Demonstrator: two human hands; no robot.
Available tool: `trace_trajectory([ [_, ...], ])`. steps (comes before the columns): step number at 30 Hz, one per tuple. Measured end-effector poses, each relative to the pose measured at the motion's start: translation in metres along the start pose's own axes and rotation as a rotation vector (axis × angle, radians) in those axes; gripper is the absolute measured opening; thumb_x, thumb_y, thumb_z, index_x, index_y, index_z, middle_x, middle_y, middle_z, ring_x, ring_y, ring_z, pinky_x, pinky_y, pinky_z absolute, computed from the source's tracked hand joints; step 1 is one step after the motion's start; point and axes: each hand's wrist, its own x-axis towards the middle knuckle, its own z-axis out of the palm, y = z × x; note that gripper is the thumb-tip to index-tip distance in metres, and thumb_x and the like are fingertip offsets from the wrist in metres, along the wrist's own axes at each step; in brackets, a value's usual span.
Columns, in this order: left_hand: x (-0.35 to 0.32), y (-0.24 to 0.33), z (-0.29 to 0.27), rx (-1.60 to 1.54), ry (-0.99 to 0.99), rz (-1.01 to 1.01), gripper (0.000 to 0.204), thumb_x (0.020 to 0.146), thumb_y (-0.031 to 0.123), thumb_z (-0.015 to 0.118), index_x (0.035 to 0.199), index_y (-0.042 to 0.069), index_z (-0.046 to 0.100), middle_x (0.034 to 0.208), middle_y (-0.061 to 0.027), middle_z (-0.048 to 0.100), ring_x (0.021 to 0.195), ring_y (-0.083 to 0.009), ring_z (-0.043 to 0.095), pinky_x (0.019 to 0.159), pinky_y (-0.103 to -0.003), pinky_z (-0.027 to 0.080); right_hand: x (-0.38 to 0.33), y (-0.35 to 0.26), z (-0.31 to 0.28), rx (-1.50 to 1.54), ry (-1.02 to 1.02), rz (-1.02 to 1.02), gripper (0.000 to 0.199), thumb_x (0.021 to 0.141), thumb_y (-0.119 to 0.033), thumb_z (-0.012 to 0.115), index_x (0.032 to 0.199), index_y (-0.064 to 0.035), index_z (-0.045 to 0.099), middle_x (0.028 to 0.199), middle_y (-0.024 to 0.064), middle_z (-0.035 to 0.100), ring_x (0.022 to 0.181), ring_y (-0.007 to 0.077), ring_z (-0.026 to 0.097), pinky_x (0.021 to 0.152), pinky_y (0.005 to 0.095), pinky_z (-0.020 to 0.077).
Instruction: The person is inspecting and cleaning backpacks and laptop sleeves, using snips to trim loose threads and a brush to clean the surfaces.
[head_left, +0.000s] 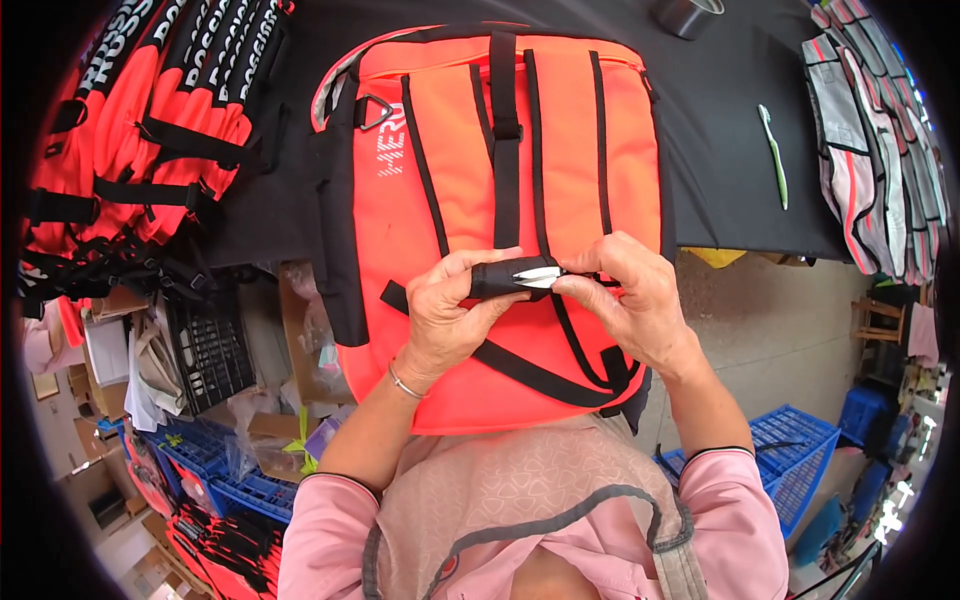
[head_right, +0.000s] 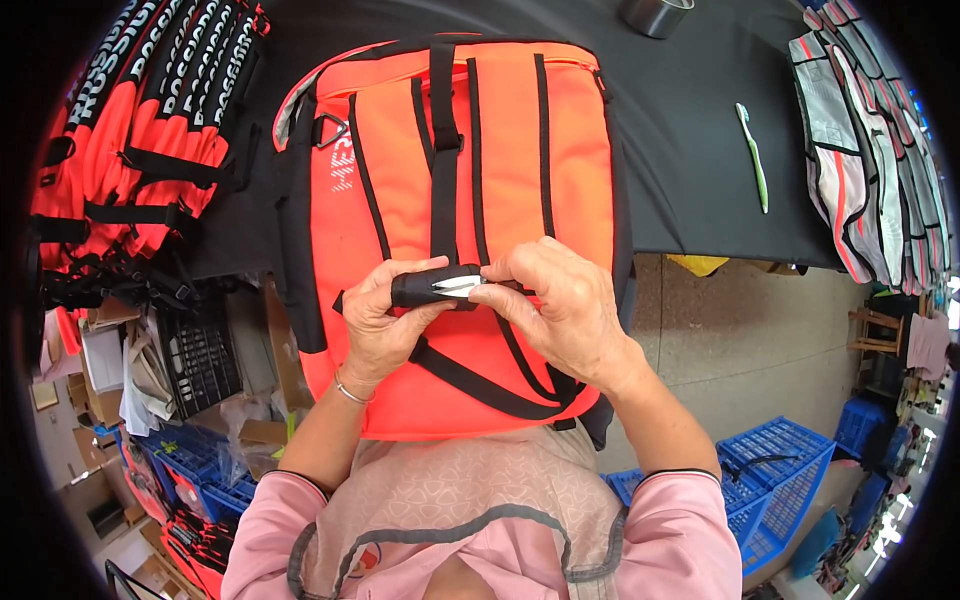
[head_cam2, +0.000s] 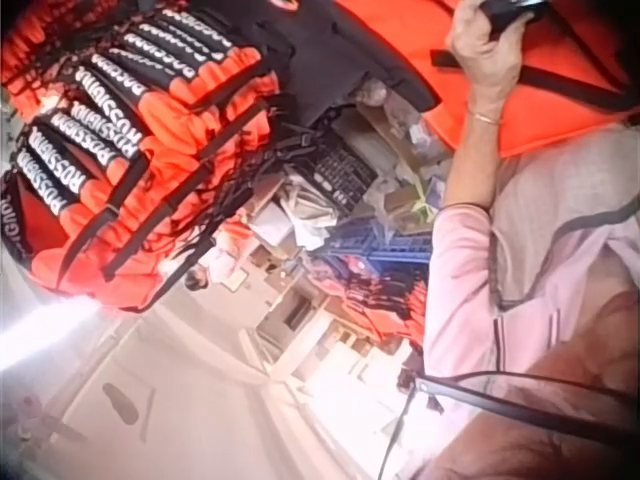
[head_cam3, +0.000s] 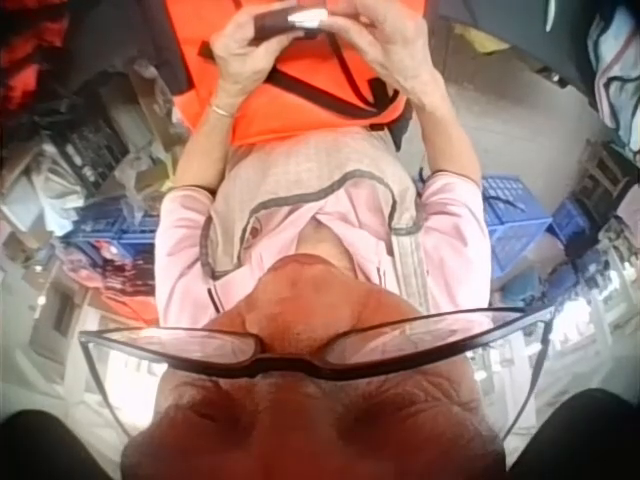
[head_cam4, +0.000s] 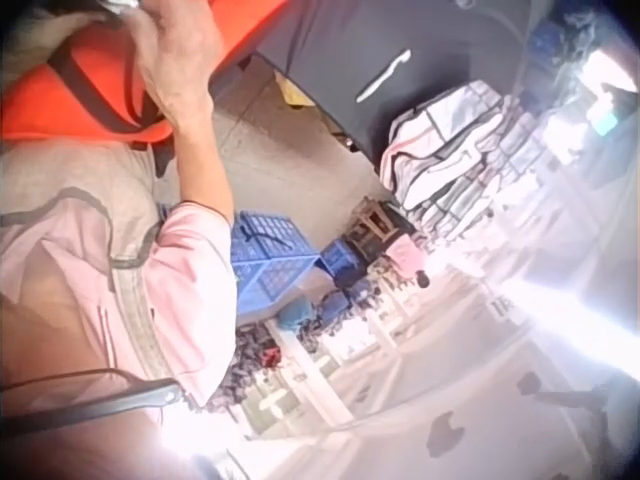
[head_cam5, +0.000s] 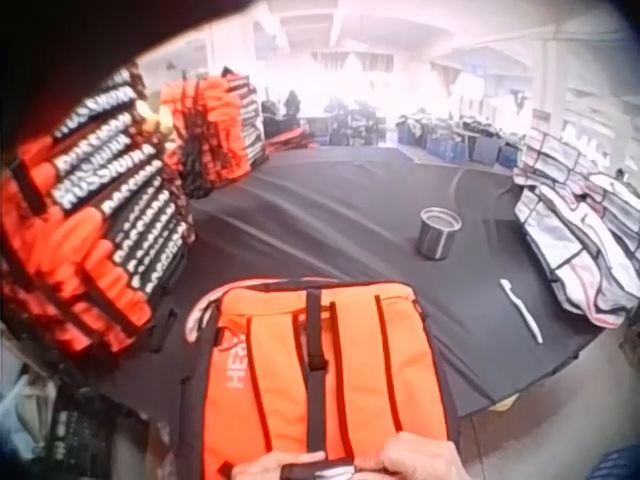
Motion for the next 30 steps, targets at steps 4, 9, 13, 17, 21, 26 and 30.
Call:
trace_trajectory([
  [4, 0.001, -0.001, 0.0, -0.009, -0.004, -0.005, 0.028, 0.073, -0.005, 0.078, 0.099, 0.003, 0.074, 0.103, -0.0124, 0.071, 0.09, -0.0176, 0.07, 0.079, -0.027, 0.058, 0.001, 0.004, 0.003, -0.056, 0.011, -0.049, 0.014, 0.078, -0.008, 0.077, 0.083, -0.0017, 0.065, 0.074, 0.0088, 0.064, 0.066, 0.0204, 0.06, 0.059, 0.0303, 0.0479],
  [9, 0.001, -0.003, -0.003, 0.041, -0.048, -0.009, 0.027, 0.073, -0.005, 0.078, 0.099, 0.002, 0.074, 0.103, -0.0127, 0.071, 0.09, -0.0173, 0.07, 0.079, -0.027, 0.058, 0.001, 0.006, 0.0, 0.181, -0.063, 0.165, 0.013, 0.08, -0.007, 0.076, 0.083, -0.0017, 0.065, 0.073, 0.0077, 0.064, 0.065, 0.0161, 0.061, 0.06, 0.0284, 0.0488],
  [13, 0.001, -0.005, -0.003, -0.008, -0.017, -0.015, 0.027, 0.073, -0.005, 0.078, 0.099, 0.002, 0.074, 0.104, -0.0123, 0.07, 0.091, -0.0172, 0.07, 0.08, -0.027, 0.058, 0.0, 0.004, -0.003, 0.372, 0.006, 0.293, 0.012, 0.082, -0.004, 0.075, 0.086, 0.0011, 0.066, 0.074, 0.0069, 0.065, 0.068, 0.0103, 0.06, 0.062, 0.0255, 0.0488],
  [17, 0.0, -0.003, -0.002, -0.011, -0.009, -0.006, 0.026, 0.073, -0.005, 0.078, 0.098, 0.002, 0.074, 0.104, -0.0115, 0.07, 0.09, -0.0174, 0.07, 0.08, -0.027, 0.058, -0.003, 0.002, 0.004, 0.201, 0.017, 0.133, 0.012, 0.081, -0.006, 0.076, 0.086, -0.0003, 0.067, 0.073, 0.0067, 0.065, 0.067, 0.011, 0.06, 0.06, 0.0262, 0.0483],
  [21, -0.006, -0.003, -0.005, 0.024, -0.039, -0.017, 0.026, 0.072, -0.004, 0.079, 0.097, 0.002, 0.074, 0.106, -0.0116, 0.071, 0.087, -0.0184, 0.07, 0.077, -0.028, 0.058, -0.006, 0.003, 0.006, 0.192, -0.033, 0.155, 0.013, 0.082, -0.009, 0.076, 0.084, -0.0013, 0.066, 0.071, 0.0058, 0.063, 0.065, 0.0113, 0.057, 0.058, 0.0269, 0.0463],
  [26, -0.021, 0.021, -0.026, 0.338, -0.368, 0.165, 0.028, 0.067, -0.005, 0.074, 0.093, 0.006, 0.075, 0.122, -0.0136, 0.065, 0.121, -0.0306, 0.054, 0.1, -0.041, 0.046, -0.015, 0.014, -0.014, 0.568, -0.014, 0.567, 0.016, 0.091, -0.007, 0.066, 0.104, -0.0006, 0.061, 0.079, -0.0001, 0.06, 0.07, 0.0048, 0.053, 0.063, 0.0214, 0.0442],
  [30, -0.068, 0.038, -0.044, 0.739, -0.48, 0.121, 0.049, 0.066, -0.006, 0.058, 0.109, 0.013, 0.072, 0.152, -0.0177, 0.035, 0.139, -0.0386, 0.029, 0.114, -0.046, 0.027, -0.029, 0.013, -0.016, 0.371, 0.124, 0.474, 0.042, 0.084, -0.009, 0.074, 0.121, -0.0008, 0.055, 0.081, -0.0009, 0.058, 0.071, 0.0054, 0.054, 0.065, 0.0192, 0.0448],
])
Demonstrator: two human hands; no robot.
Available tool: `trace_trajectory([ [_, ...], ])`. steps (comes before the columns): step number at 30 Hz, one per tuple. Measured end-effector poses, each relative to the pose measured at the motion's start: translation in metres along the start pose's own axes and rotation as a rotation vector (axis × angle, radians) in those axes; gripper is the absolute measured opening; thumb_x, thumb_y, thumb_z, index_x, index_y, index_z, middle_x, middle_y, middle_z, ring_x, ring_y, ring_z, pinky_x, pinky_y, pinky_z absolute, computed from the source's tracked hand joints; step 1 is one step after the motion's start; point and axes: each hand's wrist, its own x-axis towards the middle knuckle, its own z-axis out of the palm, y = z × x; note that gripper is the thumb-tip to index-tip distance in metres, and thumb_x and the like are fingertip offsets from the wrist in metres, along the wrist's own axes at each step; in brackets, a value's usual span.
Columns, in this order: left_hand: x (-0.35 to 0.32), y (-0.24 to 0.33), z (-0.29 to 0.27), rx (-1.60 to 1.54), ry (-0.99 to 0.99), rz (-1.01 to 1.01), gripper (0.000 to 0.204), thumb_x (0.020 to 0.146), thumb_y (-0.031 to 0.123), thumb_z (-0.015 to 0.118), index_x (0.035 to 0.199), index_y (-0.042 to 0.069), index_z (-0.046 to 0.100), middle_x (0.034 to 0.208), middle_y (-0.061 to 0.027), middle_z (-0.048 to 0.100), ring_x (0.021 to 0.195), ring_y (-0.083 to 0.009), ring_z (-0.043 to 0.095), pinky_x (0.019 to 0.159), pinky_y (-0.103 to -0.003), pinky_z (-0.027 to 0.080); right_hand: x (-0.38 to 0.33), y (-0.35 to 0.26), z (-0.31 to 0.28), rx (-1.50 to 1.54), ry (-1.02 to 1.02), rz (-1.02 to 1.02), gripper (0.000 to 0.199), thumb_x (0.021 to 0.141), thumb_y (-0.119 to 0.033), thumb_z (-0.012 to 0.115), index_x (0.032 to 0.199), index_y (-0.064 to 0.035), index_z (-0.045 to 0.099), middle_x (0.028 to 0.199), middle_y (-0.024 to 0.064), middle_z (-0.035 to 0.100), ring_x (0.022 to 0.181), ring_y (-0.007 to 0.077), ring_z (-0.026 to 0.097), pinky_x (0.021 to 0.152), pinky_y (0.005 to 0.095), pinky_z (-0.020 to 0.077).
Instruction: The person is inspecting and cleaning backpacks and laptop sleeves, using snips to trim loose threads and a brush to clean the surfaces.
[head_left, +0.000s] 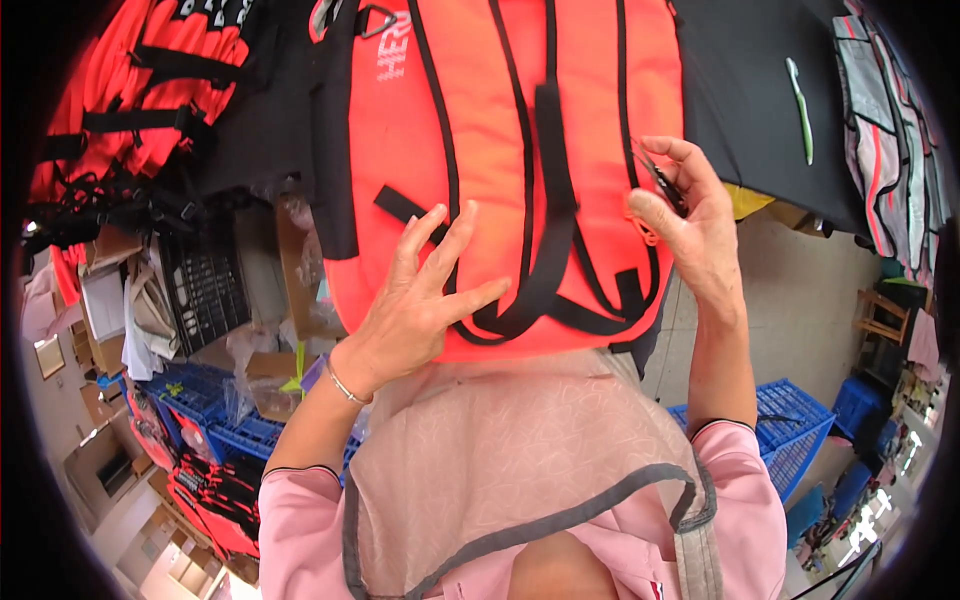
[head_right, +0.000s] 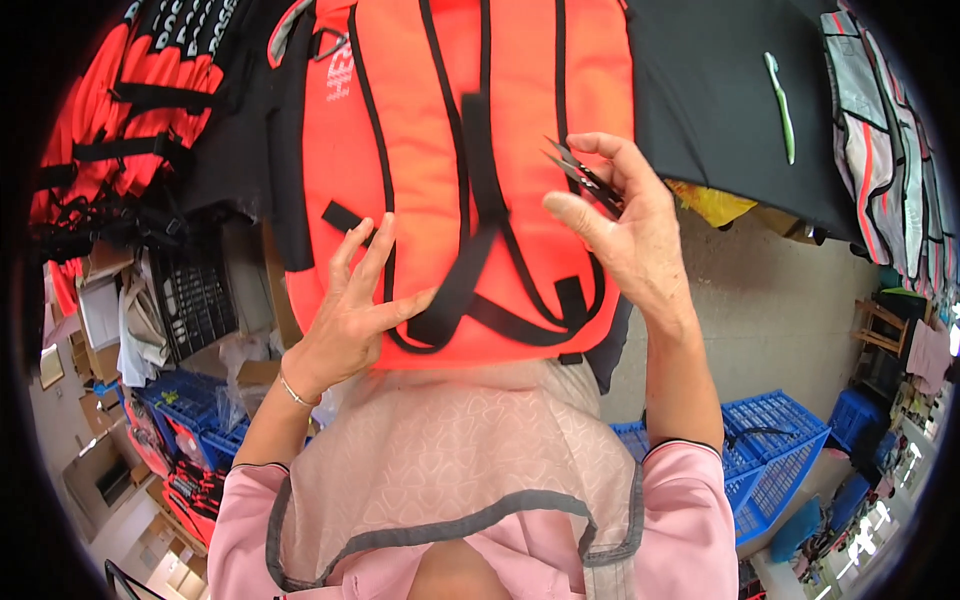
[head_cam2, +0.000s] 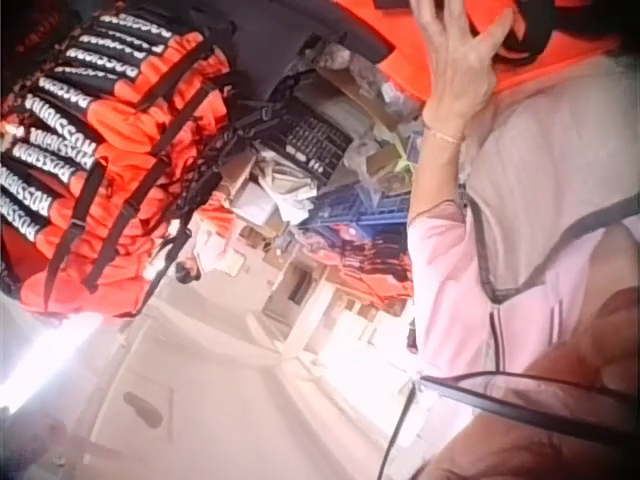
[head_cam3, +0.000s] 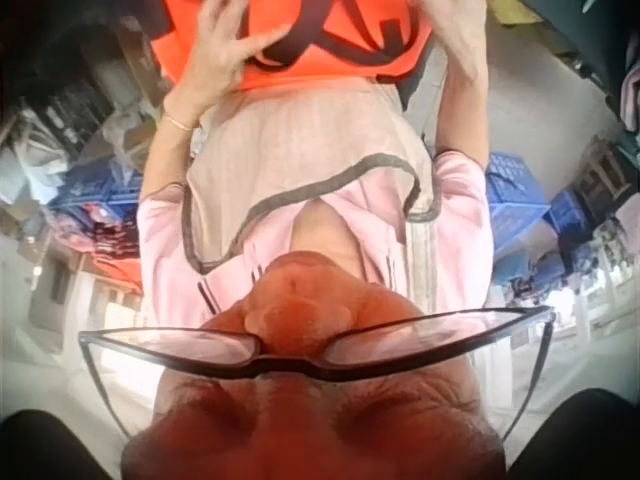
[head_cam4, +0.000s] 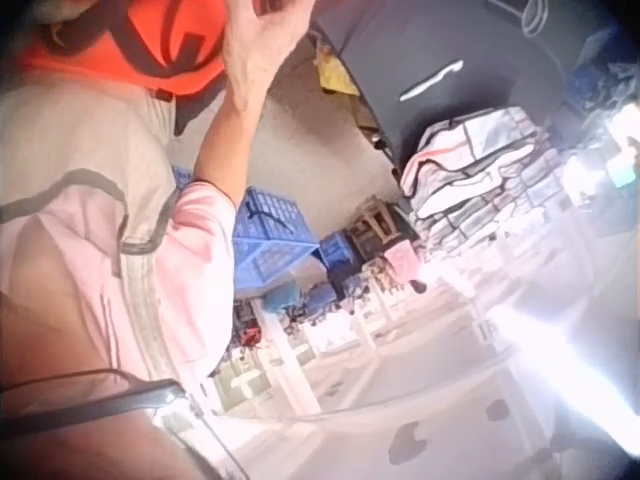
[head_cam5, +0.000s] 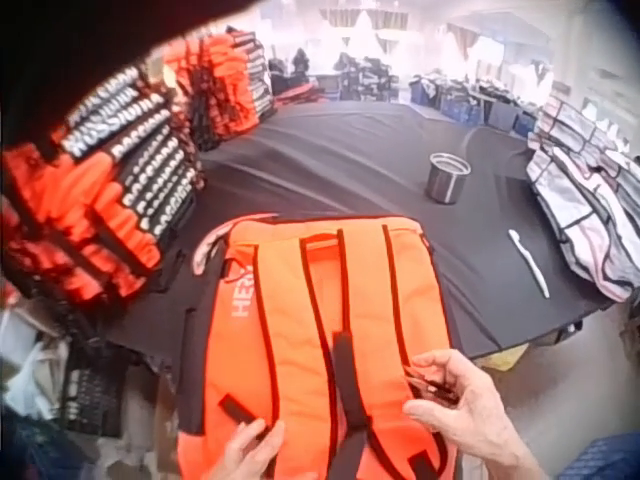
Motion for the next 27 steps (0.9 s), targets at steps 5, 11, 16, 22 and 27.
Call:
trace_trajectory([
  [5, -0.036, 0.024, -0.005, -0.122, 0.132, -0.275, 0.038, 0.079, -0.005, 0.061, 0.112, 0.011, 0.071, 0.139, -0.0186, 0.05, 0.118, -0.0318, 0.054, 0.095, -0.038, 0.046, -0.027, -0.008, 0.011, 0.093, -0.033, 0.224, 0.007, 0.09, -0.003, 0.065, 0.091, 0.0029, 0.066, 0.074, -0.0044, 0.057, 0.064, 0.0008, 0.049, 0.058, 0.0183, 0.0421],
  [11, -0.025, 0.037, -0.001, -0.348, 0.177, -0.721, 0.045, 0.081, 0.012, 0.076, 0.121, 0.001, 0.059, 0.11, -0.0153, 0.065, 0.073, -0.0213, 0.066, 0.065, -0.03, 0.052, -0.045, -0.018, 0.034, 0.076, -0.189, 0.196, 0.008, 0.089, -0.005, 0.069, 0.092, 0.002, 0.068, 0.078, -0.0002, 0.066, 0.069, 0.0027, 0.057, 0.062, 0.0196, 0.047],
  [16, -0.016, 0.029, 0.007, -0.535, -0.034, -0.81, 0.073, 0.078, 0.013, 0.081, 0.135, -0.005, 0.04, 0.094, -0.0135, 0.068, 0.072, -0.016, 0.066, 0.066, -0.029, 0.054, -0.049, -0.016, 0.056, 0.094, -0.249, 0.172, 0.014, 0.091, -0.004, 0.066, 0.101, 0.0045, 0.066, 0.083, 0.0025, 0.067, 0.072, 0.0065, 0.06, 0.065, 0.0221, 0.0487],
  [22, -0.014, 0.026, 0.013, -1.484, 0.097, -0.71, 0.051, 0.08, -0.002, 0.074, 0.126, -0.007, 0.055, 0.109, -0.0081, 0.068, 0.099, -0.0153, 0.065, 0.09, -0.03, 0.054, -0.047, -0.006, 0.059, -0.106, -0.175, 0.179, 0.013, 0.087, -0.006, 0.071, 0.095, 0.0007, 0.065, 0.08, -0.0005, 0.063, 0.073, 0.0053, 0.057, 0.065, 0.0222, 0.0465],
  [27, -0.01, 0.022, 0.022, -1.494, 0.146, -0.671, 0.035, 0.082, -0.007, 0.07, 0.116, -0.006, 0.064, 0.117, -0.0089, 0.065, 0.109, -0.0167, 0.062, 0.098, -0.031, 0.05, -0.047, -0.015, 0.06, 0.074, -0.232, 0.233, 0.015, 0.087, -0.012, 0.072, 0.088, 0.0, 0.063, 0.07, -0.003, 0.058, 0.068, 0.003, 0.05, 0.061, 0.0217, 0.0415],
])
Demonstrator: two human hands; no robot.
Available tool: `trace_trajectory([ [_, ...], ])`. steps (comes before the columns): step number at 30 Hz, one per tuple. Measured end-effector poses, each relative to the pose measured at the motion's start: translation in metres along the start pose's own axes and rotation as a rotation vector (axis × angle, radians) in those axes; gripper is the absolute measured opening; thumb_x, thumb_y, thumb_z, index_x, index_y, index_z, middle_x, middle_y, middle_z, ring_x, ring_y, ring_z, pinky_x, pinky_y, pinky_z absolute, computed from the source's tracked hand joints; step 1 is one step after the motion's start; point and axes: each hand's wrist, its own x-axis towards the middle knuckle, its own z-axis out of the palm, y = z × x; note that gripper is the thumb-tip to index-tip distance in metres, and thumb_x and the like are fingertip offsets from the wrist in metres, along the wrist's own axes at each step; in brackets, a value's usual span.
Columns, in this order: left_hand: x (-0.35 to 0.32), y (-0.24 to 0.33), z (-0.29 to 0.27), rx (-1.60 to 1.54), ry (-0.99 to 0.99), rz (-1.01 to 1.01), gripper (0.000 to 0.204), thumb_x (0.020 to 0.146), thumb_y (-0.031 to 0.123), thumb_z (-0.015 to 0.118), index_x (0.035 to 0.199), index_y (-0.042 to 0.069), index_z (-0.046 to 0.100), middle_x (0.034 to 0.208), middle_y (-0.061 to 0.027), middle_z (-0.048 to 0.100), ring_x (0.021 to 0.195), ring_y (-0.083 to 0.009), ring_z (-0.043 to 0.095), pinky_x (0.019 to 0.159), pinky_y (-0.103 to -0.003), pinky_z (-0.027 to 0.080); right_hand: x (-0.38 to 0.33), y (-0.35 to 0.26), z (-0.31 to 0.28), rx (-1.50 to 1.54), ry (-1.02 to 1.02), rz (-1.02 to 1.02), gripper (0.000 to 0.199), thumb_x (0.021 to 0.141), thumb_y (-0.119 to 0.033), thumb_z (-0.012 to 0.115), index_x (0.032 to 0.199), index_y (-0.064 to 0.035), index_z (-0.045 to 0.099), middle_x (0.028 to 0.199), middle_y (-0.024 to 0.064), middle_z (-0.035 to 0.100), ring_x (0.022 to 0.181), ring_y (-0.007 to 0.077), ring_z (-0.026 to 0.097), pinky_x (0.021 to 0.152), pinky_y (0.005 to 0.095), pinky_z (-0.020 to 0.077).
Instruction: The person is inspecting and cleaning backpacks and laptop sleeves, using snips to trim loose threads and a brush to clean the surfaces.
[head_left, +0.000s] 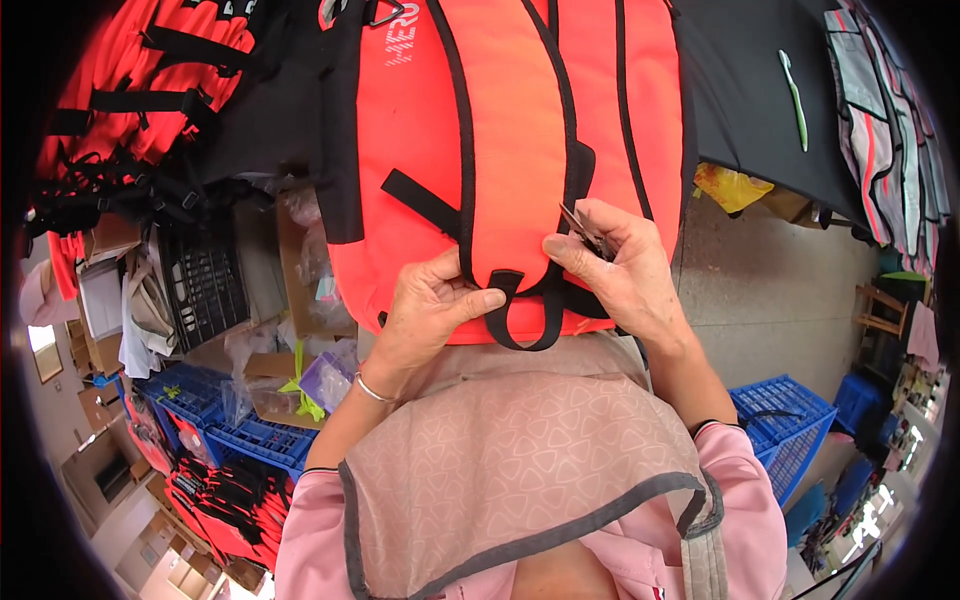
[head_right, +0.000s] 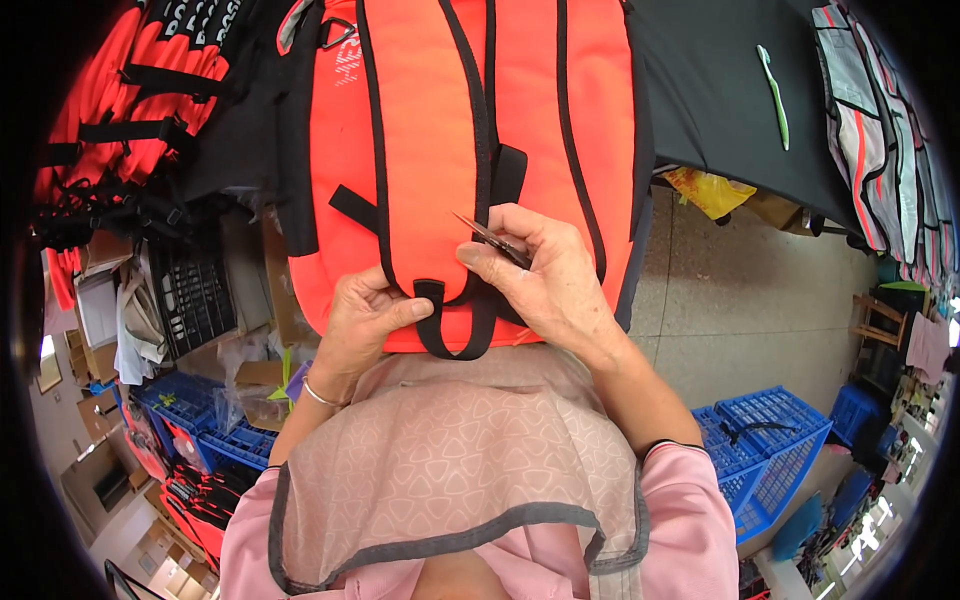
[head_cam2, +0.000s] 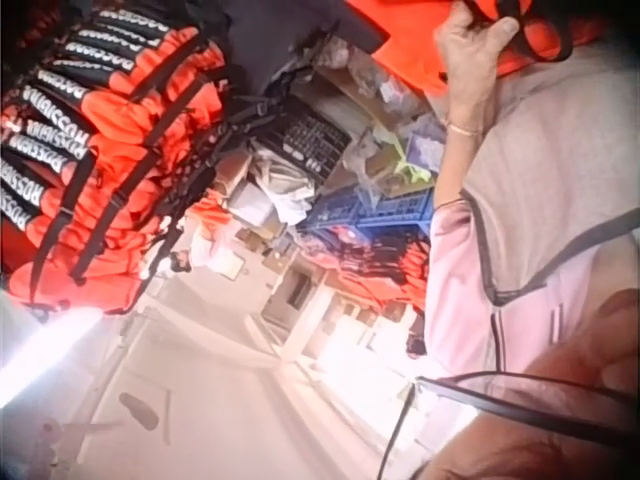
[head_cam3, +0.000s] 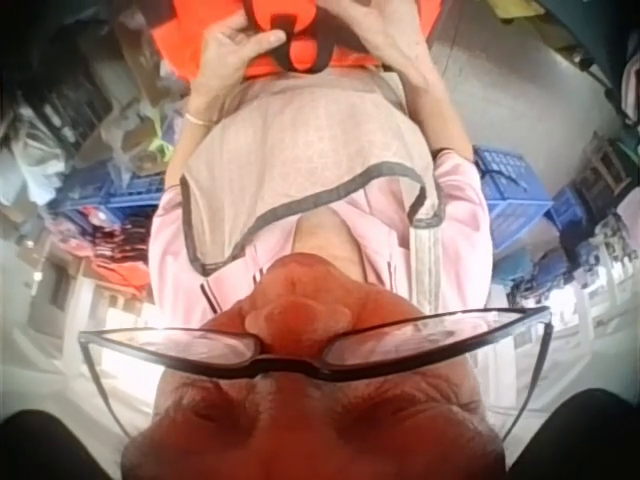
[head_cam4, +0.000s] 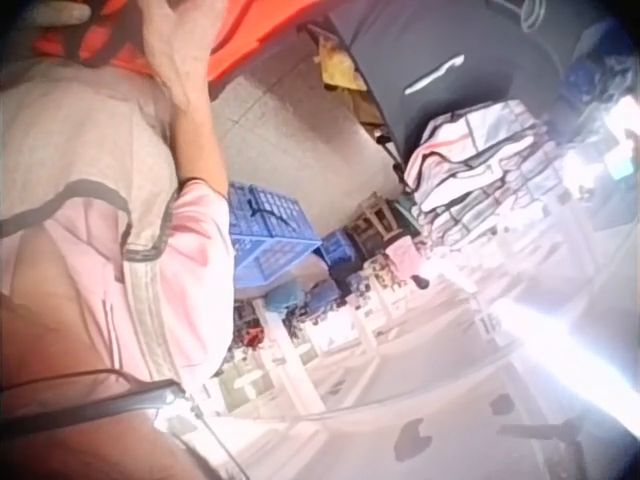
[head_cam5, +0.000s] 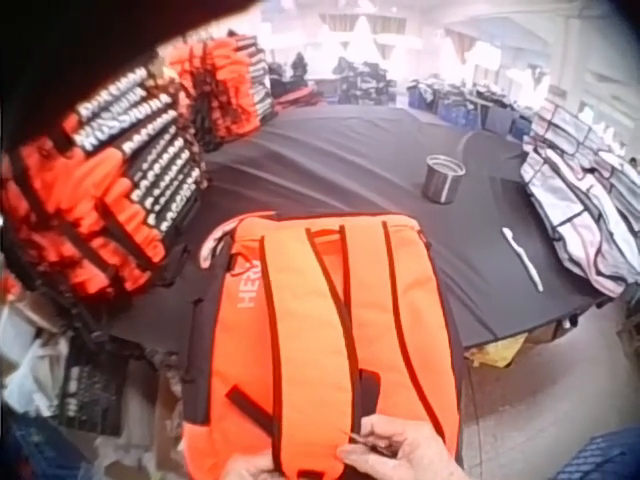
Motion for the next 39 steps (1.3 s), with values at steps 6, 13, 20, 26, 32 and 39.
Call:
trace_trajectory([
  [6, 0.01, -0.011, -0.005, 0.109, -0.009, 0.177, 0.027, 0.084, -0.005, 0.069, 0.111, -0.003, 0.067, 0.111, -0.0082, 0.065, 0.105, -0.016, 0.061, 0.096, -0.031, 0.051, 0.005, 0.01, 0.0, 0.065, -0.029, -0.107, 0.016, 0.088, -0.012, 0.07, 0.081, -0.0023, 0.06, 0.066, -0.0077, 0.043, 0.063, 0.0022, 0.035, 0.055, 0.0229, 0.0311],
  [13, 0.003, -0.002, 0.0, -0.07, 0.036, -0.157, 0.021, 0.096, 0.022, 0.062, 0.098, 0.002, 0.069, 0.077, -0.005, 0.069, 0.062, -0.0088, 0.065, 0.057, -0.022, 0.055, 0.016, 0.026, -0.004, 0.149, 0.074, 0.041, 0.018, 0.09, -0.018, 0.07, 0.08, -0.0052, 0.062, 0.062, -0.0089, 0.043, 0.055, 0.0021, 0.035, 0.049, 0.0244, 0.0288],
  [20, 0.005, -0.011, -0.003, -0.199, -0.005, -0.125, 0.02, 0.097, 0.02, 0.06, 0.094, 0.0, 0.066, 0.081, -0.0062, 0.069, 0.064, -0.0096, 0.066, 0.058, -0.022, 0.055, 0.006, 0.017, -0.001, 0.079, 0.069, 0.034, 0.018, 0.088, -0.017, 0.072, 0.085, -0.0023, 0.063, 0.065, -0.0067, 0.05, 0.059, 0.0029, 0.043, 0.052, 0.0235, 0.0355],
  [26, 0.01, -0.019, -0.007, -0.244, 0.023, -0.096, 0.02, 0.099, 0.018, 0.055, 0.099, 0.0, 0.065, 0.089, -0.0068, 0.07, 0.073, -0.0107, 0.068, 0.065, -0.024, 0.057, -0.026, 0.016, -0.006, -0.209, -0.145, 0.151, 0.018, 0.081, -0.006, 0.076, 0.09, 0.0031, 0.064, 0.076, 0.0025, 0.065, 0.074, 0.0057, 0.059, 0.067, 0.0234, 0.0499],
  [32, 0.01, -0.016, -0.004, -0.389, -0.03, -0.072, 0.021, 0.099, 0.015, 0.055, 0.105, -0.003, 0.063, 0.1, -0.0096, 0.07, 0.088, -0.0129, 0.067, 0.079, -0.028, 0.056, -0.044, 0.012, -0.006, -0.333, 0.02, -0.05, 0.034, 0.078, -0.007, 0.078, 0.108, 0.0011, 0.063, 0.093, 0.0099, 0.07, 0.085, 0.0163, 0.068, 0.078, 0.0292, 0.0539],
  [39, 0.003, -0.018, -0.003, 0.016, 0.015, -0.001, 0.018, 0.098, 0.014, 0.058, 0.102, -0.003, 0.064, 0.093, -0.006, 0.067, 0.079, -0.0107, 0.065, 0.071, -0.025, 0.054, -0.036, 0.014, -0.007, -0.515, 0.22, -0.332, 0.053, 0.077, -0.022, 0.082, 0.118, -0.0015, 0.057, 0.095, 0.0126, 0.069, 0.087, 0.0218, 0.069, 0.076, 0.0322, 0.055],
])
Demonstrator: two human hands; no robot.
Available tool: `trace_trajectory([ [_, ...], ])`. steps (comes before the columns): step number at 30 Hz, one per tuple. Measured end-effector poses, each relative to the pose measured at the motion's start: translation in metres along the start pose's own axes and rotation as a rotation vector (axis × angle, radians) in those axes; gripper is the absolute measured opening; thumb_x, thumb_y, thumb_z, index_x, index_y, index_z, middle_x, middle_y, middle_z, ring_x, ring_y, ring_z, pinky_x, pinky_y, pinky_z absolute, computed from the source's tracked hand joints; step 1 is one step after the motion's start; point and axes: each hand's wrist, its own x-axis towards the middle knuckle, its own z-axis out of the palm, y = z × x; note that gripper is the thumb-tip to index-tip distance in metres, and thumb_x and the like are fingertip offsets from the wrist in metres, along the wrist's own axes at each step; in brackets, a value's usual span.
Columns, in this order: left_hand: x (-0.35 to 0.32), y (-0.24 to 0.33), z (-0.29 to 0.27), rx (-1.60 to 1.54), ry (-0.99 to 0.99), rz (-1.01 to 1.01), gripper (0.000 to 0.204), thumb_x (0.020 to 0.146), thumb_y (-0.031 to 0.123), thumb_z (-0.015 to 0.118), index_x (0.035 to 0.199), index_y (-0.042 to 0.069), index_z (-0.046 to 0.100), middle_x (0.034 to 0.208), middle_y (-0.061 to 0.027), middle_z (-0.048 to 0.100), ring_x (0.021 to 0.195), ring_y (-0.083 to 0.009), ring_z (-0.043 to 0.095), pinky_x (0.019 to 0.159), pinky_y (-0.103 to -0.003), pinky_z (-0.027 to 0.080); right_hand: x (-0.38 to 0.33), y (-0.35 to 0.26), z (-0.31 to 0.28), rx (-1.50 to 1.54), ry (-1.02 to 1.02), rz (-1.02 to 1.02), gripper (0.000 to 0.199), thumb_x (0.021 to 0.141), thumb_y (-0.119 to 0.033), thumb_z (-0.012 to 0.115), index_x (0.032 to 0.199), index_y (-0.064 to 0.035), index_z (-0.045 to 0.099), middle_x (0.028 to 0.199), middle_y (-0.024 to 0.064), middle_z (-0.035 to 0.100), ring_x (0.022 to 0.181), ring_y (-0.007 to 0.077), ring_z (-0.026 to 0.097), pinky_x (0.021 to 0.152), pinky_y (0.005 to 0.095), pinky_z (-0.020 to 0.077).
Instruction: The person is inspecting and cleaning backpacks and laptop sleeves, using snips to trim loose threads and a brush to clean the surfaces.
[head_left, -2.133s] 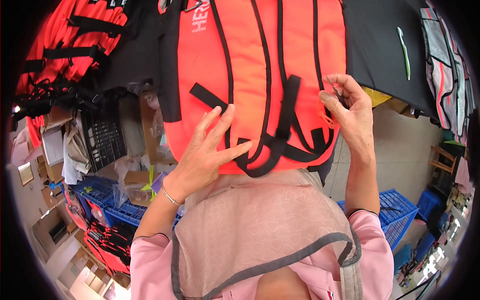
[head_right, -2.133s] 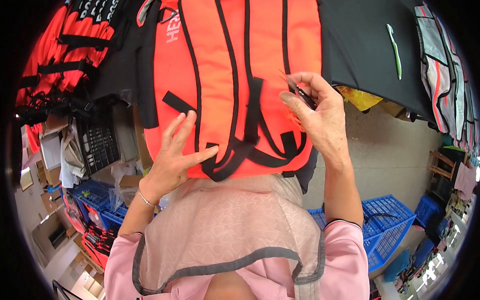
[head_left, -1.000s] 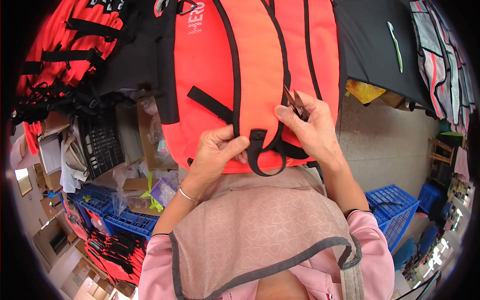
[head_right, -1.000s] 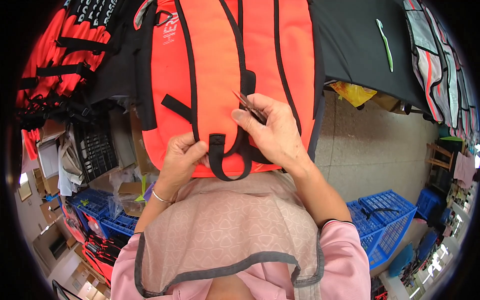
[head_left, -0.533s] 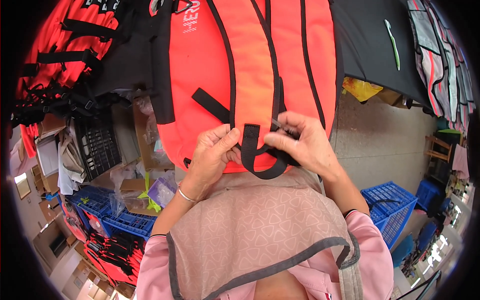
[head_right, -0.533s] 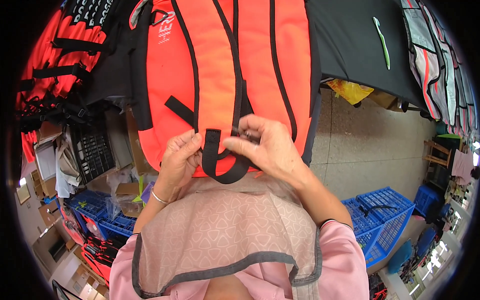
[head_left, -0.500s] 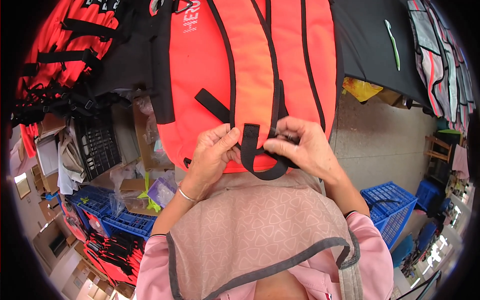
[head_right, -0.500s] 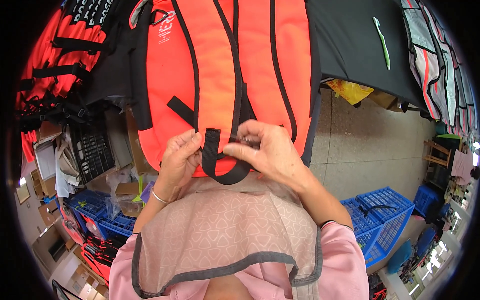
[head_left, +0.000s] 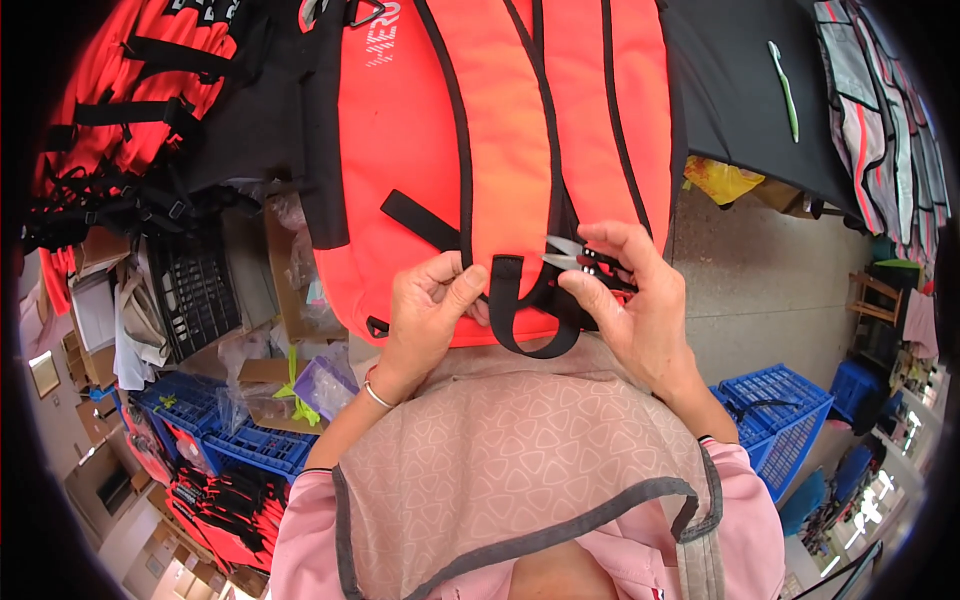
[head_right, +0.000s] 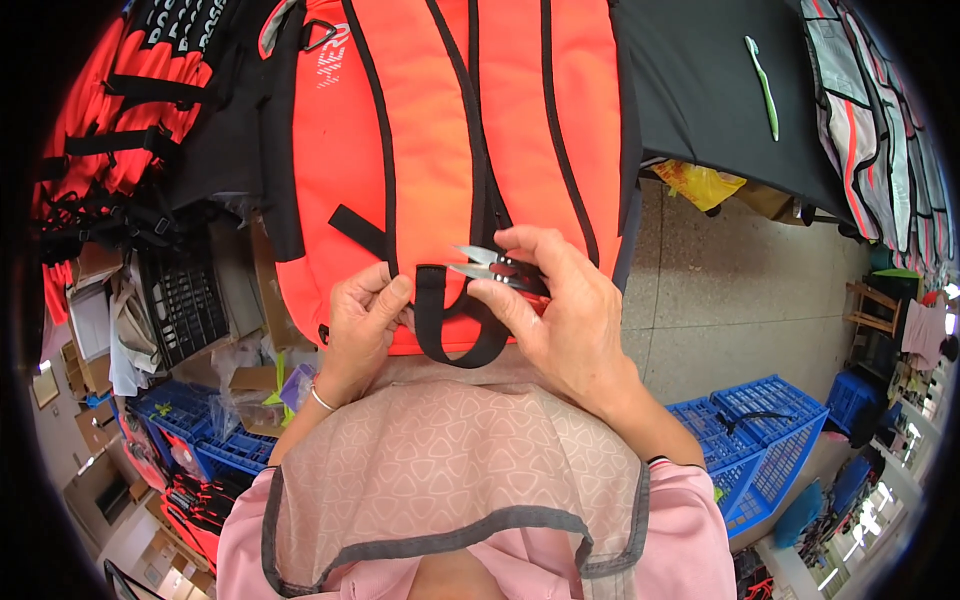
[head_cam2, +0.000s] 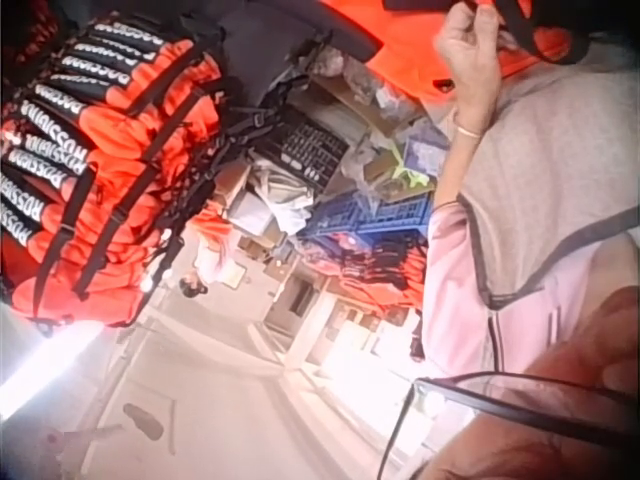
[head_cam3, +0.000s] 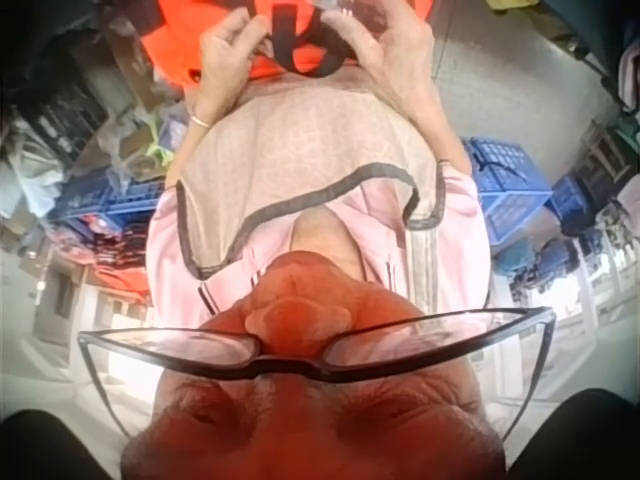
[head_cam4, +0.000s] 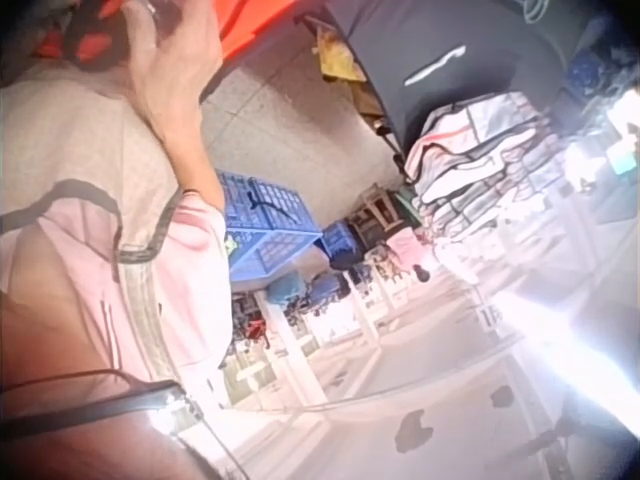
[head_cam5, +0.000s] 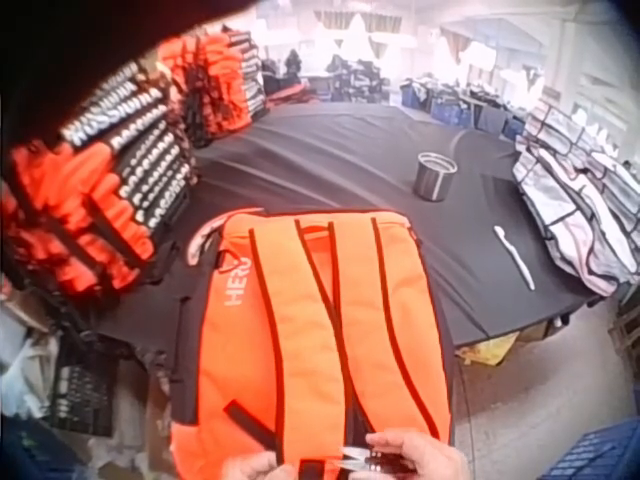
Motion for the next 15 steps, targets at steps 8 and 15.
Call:
trace_trajectory([
  [8, 0.003, -0.007, 0.011, 0.158, 0.03, 0.296, 0.014, 0.09, -0.004, 0.064, 0.104, -0.007, 0.064, 0.096, -0.0049, 0.058, 0.089, -0.0091, 0.06, 0.075, -0.022, 0.051, 0.016, 0.006, 0.014, 0.602, -0.026, 0.346, 0.032, 0.082, -0.004, 0.075, 0.11, 0.0006, 0.059, 0.087, 0.0026, 0.063, 0.083, 0.0079, 0.06, 0.074, 0.0232, 0.0504],
  [15, 0.007, -0.012, 0.001, 0.389, 0.033, 0.414, 0.015, 0.087, -0.006, 0.065, 0.101, -0.004, 0.066, 0.097, -0.006, 0.058, 0.085, -0.0094, 0.058, 0.073, -0.022, 0.047, 0.014, 0.009, 0.018, 0.582, -0.047, 0.342, 0.02, 0.084, -0.002, 0.074, 0.1, 0.0004, 0.061, 0.083, 0.0007, 0.063, 0.079, 0.0056, 0.059, 0.073, 0.0214, 0.0492],
])
